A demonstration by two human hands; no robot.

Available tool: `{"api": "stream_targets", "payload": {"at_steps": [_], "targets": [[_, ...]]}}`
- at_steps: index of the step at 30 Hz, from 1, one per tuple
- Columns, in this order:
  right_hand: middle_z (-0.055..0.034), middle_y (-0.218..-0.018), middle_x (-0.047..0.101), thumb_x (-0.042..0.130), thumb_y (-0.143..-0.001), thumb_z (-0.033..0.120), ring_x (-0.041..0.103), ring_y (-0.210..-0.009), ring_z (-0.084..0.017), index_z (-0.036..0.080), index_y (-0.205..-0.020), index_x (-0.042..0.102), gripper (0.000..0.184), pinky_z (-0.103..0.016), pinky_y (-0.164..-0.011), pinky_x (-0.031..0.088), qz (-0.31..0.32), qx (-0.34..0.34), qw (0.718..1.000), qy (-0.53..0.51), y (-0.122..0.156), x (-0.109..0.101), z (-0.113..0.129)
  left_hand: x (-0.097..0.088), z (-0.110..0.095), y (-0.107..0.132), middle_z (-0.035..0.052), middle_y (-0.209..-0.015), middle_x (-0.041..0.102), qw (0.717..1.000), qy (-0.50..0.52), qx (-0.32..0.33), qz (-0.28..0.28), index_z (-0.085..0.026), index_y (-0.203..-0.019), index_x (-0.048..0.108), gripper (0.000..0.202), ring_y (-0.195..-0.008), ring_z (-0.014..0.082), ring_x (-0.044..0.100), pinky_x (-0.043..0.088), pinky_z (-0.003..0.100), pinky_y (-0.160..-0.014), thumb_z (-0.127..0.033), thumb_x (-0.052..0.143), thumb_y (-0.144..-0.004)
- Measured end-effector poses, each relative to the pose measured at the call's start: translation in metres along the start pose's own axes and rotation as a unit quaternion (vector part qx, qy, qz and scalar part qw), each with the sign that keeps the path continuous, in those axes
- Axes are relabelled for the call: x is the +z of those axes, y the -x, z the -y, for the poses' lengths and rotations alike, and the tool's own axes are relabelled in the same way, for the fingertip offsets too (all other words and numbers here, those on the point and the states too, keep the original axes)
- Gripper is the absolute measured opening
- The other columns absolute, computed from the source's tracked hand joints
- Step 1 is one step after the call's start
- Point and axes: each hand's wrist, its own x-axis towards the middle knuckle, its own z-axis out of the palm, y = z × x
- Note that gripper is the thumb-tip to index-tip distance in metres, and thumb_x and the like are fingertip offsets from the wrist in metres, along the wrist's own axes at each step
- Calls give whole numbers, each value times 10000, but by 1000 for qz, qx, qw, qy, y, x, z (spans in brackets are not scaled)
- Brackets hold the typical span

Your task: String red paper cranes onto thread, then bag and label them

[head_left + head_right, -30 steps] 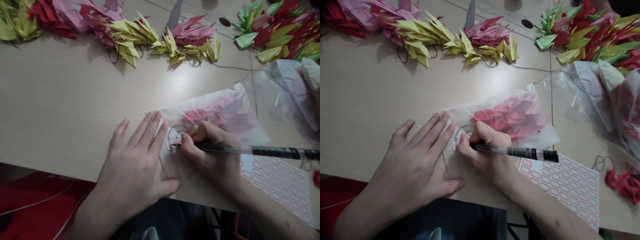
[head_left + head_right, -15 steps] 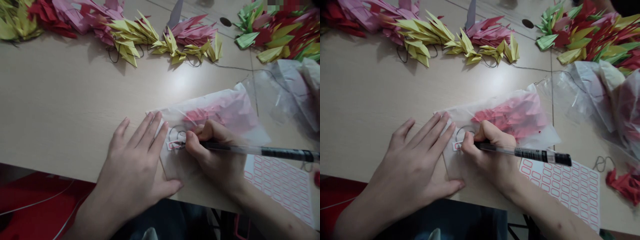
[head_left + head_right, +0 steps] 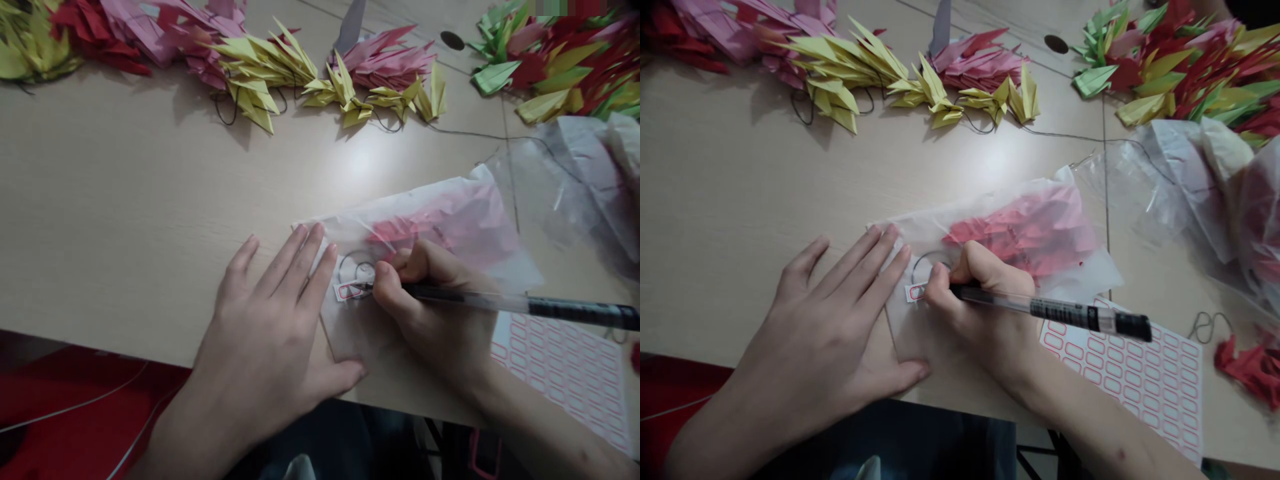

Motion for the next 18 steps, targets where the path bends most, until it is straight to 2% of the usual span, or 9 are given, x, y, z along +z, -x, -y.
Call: {"api": "stream_targets", "payload": {"at_steps": [11, 18], "targets": [[65, -487, 378, 576, -771, 195, 336, -444, -76, 224, -562, 319, 333, -215, -405, 287, 13, -6, 1000, 11, 1, 1, -1, 0, 0, 0, 140, -1507, 273, 1000, -4, -3, 6, -146, -1424, 347, 889, -1356, 384, 307, 122, 553, -1132, -623, 584, -711], [70, -502, 388, 596, -786, 175, 344, -449, -74, 224, -568, 337, 342, -208, -418, 317, -17, -13, 999, -30, 1, -1, -1, 0, 0, 0, 137, -1509, 272, 1000, -4, -1, 5, -150, -1426, 341, 886, -1356, 382, 309, 124, 552, -1134, -627, 581, -719]]}}
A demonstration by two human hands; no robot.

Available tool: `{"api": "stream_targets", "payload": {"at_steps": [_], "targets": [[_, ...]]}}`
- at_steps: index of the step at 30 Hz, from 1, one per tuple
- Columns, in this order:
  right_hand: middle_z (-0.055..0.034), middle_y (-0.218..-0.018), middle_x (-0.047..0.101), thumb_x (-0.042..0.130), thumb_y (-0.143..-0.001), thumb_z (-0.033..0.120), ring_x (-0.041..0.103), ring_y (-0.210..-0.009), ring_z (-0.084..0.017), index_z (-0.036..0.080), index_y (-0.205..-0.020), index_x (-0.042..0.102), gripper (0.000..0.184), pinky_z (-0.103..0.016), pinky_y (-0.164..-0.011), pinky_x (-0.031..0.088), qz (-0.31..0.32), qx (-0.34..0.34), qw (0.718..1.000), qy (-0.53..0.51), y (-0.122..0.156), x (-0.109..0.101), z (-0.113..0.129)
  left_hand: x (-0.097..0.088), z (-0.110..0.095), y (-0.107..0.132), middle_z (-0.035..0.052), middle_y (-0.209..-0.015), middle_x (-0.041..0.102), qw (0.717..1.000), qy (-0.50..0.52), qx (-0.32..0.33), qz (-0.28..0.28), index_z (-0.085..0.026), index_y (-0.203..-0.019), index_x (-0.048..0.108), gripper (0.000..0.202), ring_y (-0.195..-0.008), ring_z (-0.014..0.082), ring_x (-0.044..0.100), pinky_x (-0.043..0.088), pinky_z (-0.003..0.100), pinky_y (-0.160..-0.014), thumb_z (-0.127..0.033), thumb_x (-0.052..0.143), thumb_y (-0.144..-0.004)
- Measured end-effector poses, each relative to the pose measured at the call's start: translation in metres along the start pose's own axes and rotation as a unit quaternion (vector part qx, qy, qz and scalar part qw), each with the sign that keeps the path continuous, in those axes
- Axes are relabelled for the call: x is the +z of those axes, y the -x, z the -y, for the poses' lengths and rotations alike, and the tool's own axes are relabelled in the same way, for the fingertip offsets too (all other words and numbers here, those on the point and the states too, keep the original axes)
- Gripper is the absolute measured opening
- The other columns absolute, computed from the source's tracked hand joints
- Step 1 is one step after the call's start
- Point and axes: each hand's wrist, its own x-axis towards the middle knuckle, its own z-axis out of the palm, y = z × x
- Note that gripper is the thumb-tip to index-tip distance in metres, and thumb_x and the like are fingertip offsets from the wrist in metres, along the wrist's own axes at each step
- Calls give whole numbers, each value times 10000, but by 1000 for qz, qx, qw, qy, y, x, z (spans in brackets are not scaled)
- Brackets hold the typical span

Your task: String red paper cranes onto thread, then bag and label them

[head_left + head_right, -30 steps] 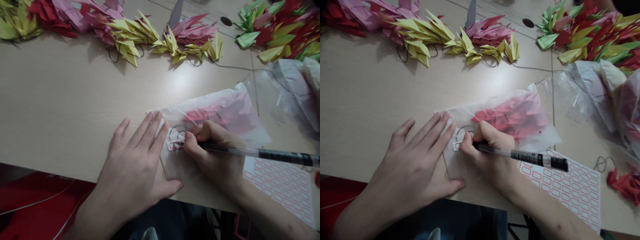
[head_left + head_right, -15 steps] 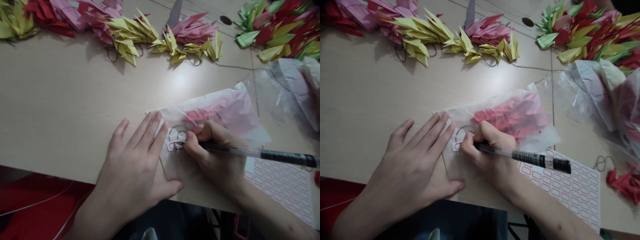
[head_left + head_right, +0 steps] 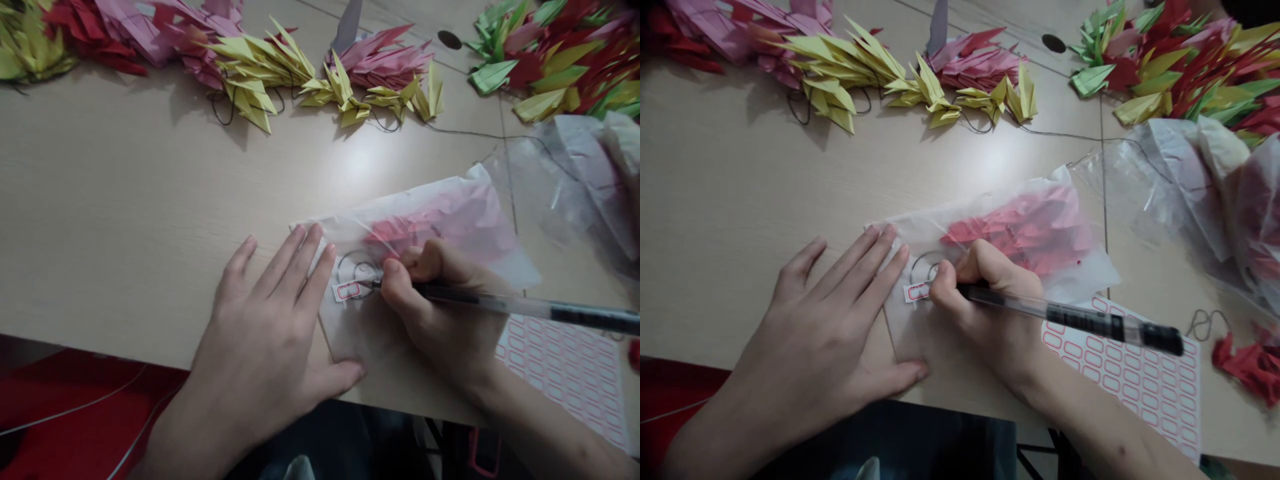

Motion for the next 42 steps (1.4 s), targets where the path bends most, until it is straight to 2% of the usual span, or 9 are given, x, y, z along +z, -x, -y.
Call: {"api": "stream_targets", "payload": {"at_steps": [11, 26, 33, 38, 42], "targets": [[70, -479, 372, 584, -770, 187, 329, -441, -73, 223, -556, 322, 341, -214, -408, 296, 15, -5, 998, 54, -1, 1, -2, 0, 0, 0, 128, -1517, 255, 1000, 0, -3, 2, -147, -1433, 328, 892, -1366, 372, 291, 101, 537, -1144, -648, 552, -730], [83, -498, 343, 577, -746, 99, 311, -446, -62, 216, -557, 303, 353, -208, -425, 301, -10, -38, 997, 66, -2, 2, 0, 0, 1, 0, 165, -1484, 311, 1000, 6, 9, -19, -111, -1400, 381, 855, -1341, 384, 337, 142, 561, -1116, -607, 573, -730], [79, -500, 330, 569, -746, 56, 307, -436, -60, 214, -550, 293, 373, -214, -403, 291, -1, -20, 1000, -1, -2, 0, -1, 0, 0, 0, 159, -1485, 315, 1000, 5, 9, -20, -120, -1401, 382, 852, -1334, 392, 345, 154, 566, -1115, -604, 577, -728], [46, -579, 479, 634, -801, 201, 438, -470, -91, 224, -647, 470, 227, -251, -418, 361, -32, 25, 988, -149, -3, -2, 2, 0, 0, 0, 160, -1483, 320, 1000, 6, 8, -24, -115, -1390, 402, 852, -1323, 401, 357, 161, 565, -1115, -612, 579, -720], [39, -588, 520, 716, -733, 233, 478, -479, -98, 235, -673, 511, 214, -253, -417, 393, 1, 39, 990, -134, -3, 1, 6, 1, 0, -1, 163, -1477, 332, 1000, 3, 6, -23, -106, -1382, 412, 838, -1323, 395, 361, 158, 567, -1111, -604, 573, -728]]}}
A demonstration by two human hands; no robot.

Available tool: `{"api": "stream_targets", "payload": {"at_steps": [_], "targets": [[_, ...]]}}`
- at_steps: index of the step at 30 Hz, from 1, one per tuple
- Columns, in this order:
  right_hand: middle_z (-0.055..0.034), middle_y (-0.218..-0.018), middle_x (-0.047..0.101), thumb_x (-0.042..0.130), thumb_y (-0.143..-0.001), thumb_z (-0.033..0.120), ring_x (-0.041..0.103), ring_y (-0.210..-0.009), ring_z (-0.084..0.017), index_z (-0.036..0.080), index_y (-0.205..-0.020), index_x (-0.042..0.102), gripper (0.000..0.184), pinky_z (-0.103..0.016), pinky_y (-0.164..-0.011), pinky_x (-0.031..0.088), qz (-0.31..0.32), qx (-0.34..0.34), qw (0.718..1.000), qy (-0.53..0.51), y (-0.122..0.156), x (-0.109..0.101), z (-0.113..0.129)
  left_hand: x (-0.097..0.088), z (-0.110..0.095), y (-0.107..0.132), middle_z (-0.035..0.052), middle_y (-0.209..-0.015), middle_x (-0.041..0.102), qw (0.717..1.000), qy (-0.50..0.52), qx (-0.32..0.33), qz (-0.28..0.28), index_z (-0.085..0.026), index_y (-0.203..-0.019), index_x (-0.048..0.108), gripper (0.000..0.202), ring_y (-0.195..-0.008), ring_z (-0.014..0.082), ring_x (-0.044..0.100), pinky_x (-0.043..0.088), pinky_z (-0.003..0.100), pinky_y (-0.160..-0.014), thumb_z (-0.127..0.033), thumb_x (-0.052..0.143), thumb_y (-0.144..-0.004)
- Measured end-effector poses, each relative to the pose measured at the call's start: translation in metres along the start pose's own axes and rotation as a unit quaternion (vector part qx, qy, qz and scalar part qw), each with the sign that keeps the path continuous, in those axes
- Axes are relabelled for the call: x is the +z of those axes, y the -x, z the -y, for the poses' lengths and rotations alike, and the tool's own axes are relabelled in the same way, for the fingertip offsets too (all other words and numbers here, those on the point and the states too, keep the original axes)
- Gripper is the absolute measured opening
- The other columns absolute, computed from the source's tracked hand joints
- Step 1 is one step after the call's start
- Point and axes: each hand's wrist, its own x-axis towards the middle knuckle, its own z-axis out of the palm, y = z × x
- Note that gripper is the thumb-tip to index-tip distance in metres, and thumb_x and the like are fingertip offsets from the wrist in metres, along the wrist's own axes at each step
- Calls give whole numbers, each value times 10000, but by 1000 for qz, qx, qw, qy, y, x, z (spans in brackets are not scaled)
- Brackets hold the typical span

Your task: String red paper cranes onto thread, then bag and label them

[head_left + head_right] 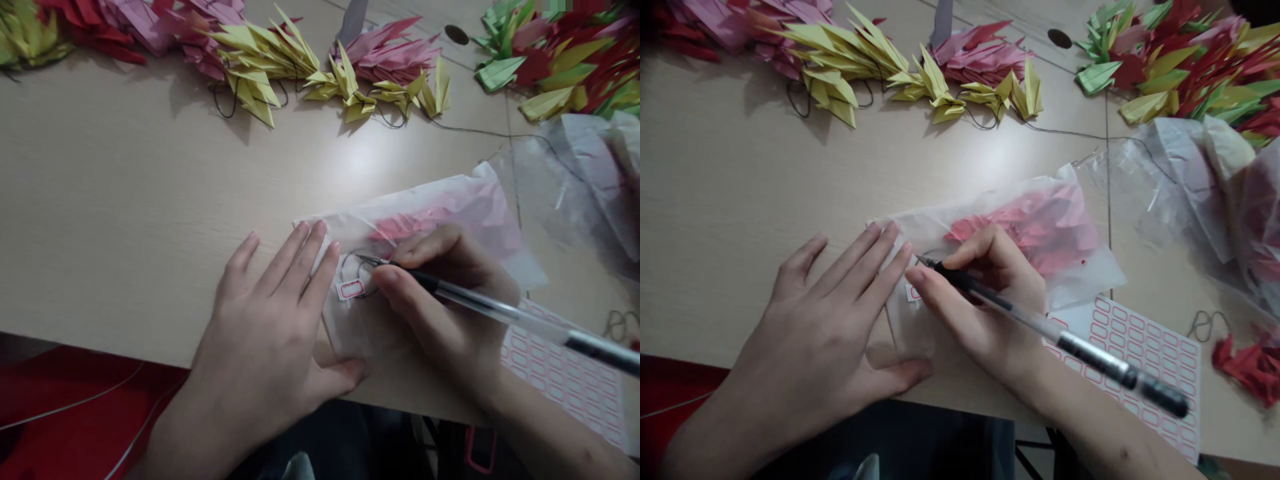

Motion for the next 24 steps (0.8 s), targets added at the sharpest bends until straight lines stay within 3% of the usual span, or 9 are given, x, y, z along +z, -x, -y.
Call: {"api": "stream_targets", "payload": {"at_steps": [5, 14, 24], "targets": [[45, -548, 542, 675, -770, 247, 477, -474, -79, 215, -595, 448, 288, -229, -442, 388, 26, 21, 996, 78, 4, 0, 0, 0, 0, 0, 167, -1480, 321, 1000, -1, 4, 2, -105, -1380, 413, 838, -1328, 393, 354, 160, 571, -1105, -613, 564, -730], [81, -485, 331, 584, -774, 157, 302, -433, -52, 201, -530, 326, 358, -192, -401, 272, 29, -20, 990, 140, 4, 1, 2, 1, 1, -1, 161, -1466, 353, 1000, -11, 6, -13, -121, -1379, 417, 688, -1316, 377, 382, 176, 580, -1101, -549, 456, -842], [84, -470, 352, 596, -776, 174, 318, -429, -36, 188, -533, 340, 353, -150, -406, 287, 49, -43, 986, 151, 4, 1, -2, 1, 0, -1, 143, -1462, 371, 1000, -2, 3, -11, -153, -1381, 423, 682, -1300, 400, 396, 200, 598, -1095, -529, 501, -817]]}}
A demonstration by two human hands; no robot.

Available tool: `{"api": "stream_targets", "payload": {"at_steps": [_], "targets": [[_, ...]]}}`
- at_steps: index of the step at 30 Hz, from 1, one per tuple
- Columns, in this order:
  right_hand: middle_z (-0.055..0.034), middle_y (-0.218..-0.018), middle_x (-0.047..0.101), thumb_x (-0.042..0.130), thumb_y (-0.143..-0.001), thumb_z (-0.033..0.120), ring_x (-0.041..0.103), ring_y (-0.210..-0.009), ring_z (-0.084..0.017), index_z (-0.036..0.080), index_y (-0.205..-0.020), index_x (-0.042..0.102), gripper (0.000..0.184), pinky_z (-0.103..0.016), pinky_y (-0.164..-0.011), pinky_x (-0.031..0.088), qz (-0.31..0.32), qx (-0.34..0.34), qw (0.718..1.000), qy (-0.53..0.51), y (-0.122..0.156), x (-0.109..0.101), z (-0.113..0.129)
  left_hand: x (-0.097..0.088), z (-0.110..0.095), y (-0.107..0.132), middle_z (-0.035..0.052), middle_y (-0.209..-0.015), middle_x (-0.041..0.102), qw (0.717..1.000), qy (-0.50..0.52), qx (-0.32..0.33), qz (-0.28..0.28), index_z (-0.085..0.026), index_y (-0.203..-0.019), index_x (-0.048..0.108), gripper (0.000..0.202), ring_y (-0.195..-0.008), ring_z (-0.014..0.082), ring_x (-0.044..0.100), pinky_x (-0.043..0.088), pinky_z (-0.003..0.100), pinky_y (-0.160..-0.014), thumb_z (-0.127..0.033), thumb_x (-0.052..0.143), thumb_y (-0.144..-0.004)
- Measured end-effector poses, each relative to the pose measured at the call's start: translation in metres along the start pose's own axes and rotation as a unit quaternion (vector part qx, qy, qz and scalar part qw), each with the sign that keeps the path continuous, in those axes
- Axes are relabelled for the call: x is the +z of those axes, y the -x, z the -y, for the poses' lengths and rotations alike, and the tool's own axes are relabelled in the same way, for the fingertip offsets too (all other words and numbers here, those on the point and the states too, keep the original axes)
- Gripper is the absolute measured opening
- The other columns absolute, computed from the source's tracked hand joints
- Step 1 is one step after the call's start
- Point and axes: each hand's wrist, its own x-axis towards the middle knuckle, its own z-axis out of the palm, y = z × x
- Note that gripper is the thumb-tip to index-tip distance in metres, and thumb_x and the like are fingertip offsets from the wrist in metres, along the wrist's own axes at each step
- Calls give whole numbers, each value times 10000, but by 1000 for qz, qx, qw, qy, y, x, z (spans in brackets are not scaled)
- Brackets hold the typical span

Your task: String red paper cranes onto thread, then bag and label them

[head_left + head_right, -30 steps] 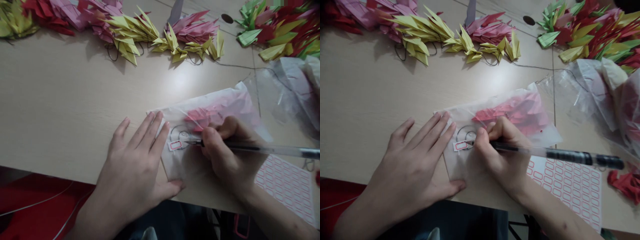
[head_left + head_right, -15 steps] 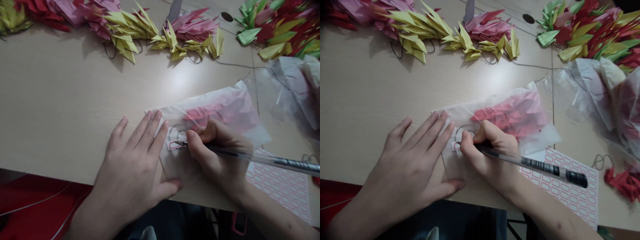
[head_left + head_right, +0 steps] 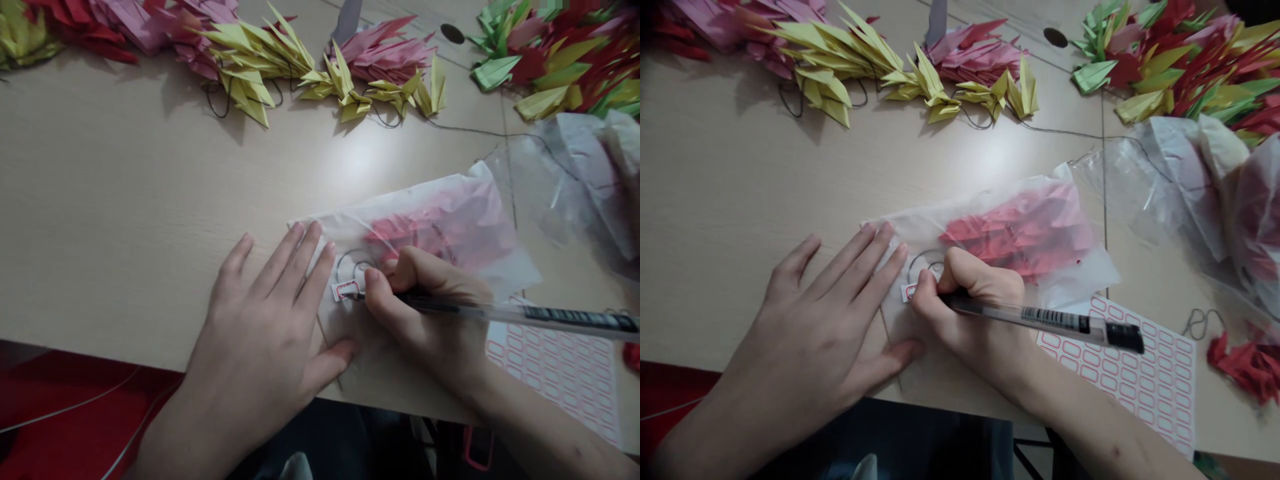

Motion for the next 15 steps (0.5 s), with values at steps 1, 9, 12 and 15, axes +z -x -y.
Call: {"api": "stream_targets", "payload": {"at_steps": [1, 9, 12, 15], "targets": [[84, -471, 353, 597, -776, 171, 320, -430, -35, 188, -535, 339, 353, -148, -405, 287, 2, 0, 1000, 1, 0, 0, 0, 0, 0, 0, 145, -1462, 369, 1000, 2, 0, 2, -152, -1382, 421, 685, -1301, 400, 393, 198, 601, -1095, -529, 502, -816], [83, -483, 349, 597, -769, 172, 320, -429, -43, 198, -541, 338, 345, -162, -397, 290, 11, 1, 1000, 13, 1, 0, 0, -1, 0, 0, 142, -1464, 365, 1000, 12, -3, 2, -163, -1380, 423, 683, -1306, 402, 385, 193, 602, -1097, -516, 529, -805], [83, -479, 324, 586, -761, 157, 306, -425, -45, 201, -539, 315, 353, -168, -392, 278, 14, 6, 1000, 7, 1, 0, 1, -1, 0, 0, 138, -1471, 354, 1000, 10, -3, 7, -163, -1386, 415, 687, -1312, 400, 377, 187, 602, -1099, -519, 523, -809], [81, -477, 319, 580, -765, 162, 301, -422, -51, 206, -539, 310, 355, -178, -385, 274, 14, 16, 1000, 3, 1, 0, 1, -1, 0, 0, 139, -1469, 358, 1000, 9, -2, 8, -159, -1385, 415, 686, -1311, 401, 379, 192, 603, -1097, -518, 520, -810]]}}
